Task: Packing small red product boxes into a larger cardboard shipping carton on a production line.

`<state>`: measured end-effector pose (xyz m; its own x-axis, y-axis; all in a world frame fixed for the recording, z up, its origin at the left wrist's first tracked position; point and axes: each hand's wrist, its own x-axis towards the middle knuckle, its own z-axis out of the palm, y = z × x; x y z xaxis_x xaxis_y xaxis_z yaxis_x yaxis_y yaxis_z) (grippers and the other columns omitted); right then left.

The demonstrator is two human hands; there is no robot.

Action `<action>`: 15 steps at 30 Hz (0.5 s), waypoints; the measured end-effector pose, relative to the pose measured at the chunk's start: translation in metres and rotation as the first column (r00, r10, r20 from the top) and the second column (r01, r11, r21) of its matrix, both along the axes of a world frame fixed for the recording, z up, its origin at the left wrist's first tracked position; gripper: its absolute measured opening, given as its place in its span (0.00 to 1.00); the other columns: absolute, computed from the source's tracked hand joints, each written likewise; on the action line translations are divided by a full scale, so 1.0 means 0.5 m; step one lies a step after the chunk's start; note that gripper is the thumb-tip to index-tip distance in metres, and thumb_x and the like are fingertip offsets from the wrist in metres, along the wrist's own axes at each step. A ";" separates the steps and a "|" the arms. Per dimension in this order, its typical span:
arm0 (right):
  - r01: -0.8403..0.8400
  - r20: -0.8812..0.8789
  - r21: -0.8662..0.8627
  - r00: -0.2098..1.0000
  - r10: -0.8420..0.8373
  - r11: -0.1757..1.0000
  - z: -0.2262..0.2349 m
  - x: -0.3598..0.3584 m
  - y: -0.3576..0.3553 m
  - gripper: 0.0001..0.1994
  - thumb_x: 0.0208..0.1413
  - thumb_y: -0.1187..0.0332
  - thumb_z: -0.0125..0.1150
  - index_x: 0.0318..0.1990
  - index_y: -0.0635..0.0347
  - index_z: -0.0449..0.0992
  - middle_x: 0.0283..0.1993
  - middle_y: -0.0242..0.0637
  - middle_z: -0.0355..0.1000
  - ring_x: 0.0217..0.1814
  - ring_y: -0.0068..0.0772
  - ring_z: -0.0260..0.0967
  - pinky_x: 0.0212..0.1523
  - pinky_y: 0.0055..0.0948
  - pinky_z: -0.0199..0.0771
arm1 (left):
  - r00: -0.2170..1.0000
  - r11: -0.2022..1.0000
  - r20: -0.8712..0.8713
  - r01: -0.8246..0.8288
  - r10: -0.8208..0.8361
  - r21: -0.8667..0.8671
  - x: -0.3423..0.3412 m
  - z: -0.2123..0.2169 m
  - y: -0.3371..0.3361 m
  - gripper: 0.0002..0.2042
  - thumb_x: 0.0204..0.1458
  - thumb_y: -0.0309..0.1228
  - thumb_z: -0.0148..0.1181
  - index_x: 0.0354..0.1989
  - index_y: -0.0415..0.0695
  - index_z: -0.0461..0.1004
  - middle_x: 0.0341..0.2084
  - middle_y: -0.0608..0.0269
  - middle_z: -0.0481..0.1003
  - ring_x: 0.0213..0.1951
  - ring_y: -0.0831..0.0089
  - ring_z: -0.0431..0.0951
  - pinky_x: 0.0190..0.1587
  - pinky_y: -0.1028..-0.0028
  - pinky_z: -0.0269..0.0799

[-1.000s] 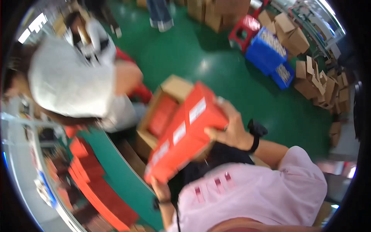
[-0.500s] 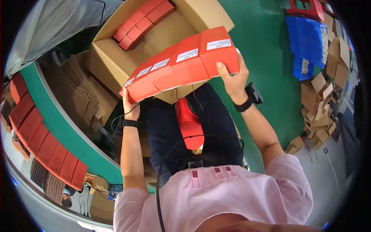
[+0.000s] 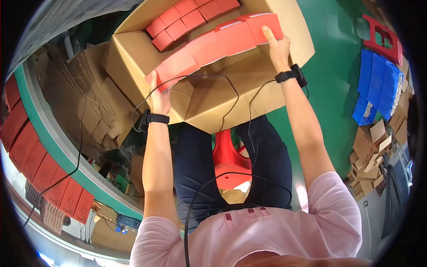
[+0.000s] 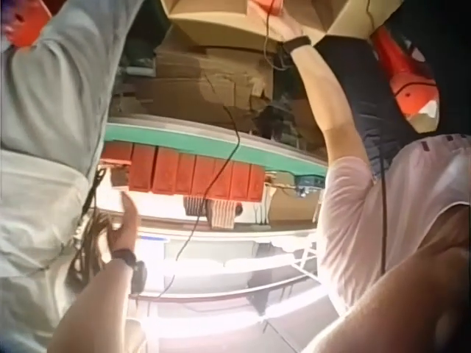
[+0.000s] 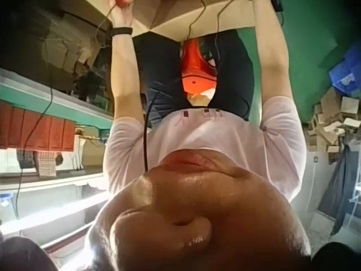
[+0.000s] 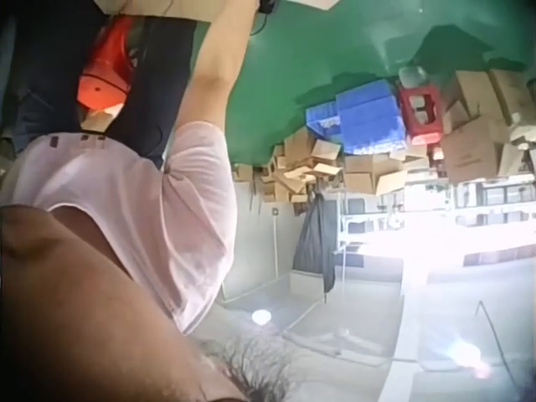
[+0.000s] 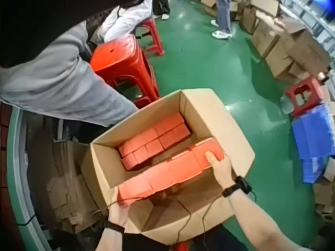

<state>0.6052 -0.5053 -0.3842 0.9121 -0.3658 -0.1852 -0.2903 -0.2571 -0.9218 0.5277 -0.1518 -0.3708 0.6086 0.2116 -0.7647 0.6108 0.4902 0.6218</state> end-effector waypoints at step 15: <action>0.436 -0.494 0.632 0.864 -0.100 0.641 -0.320 0.137 0.049 0.31 0.49 0.51 0.66 0.59 0.52 0.64 0.55 0.43 0.66 0.57 0.46 0.62 0.64 0.53 0.56 | 0.927 0.917 -0.052 -0.357 0.371 0.177 0.119 -0.257 -0.041 0.37 0.42 0.57 0.67 0.56 0.43 0.68 0.50 0.63 0.72 0.46 0.67 0.73 0.55 0.68 0.66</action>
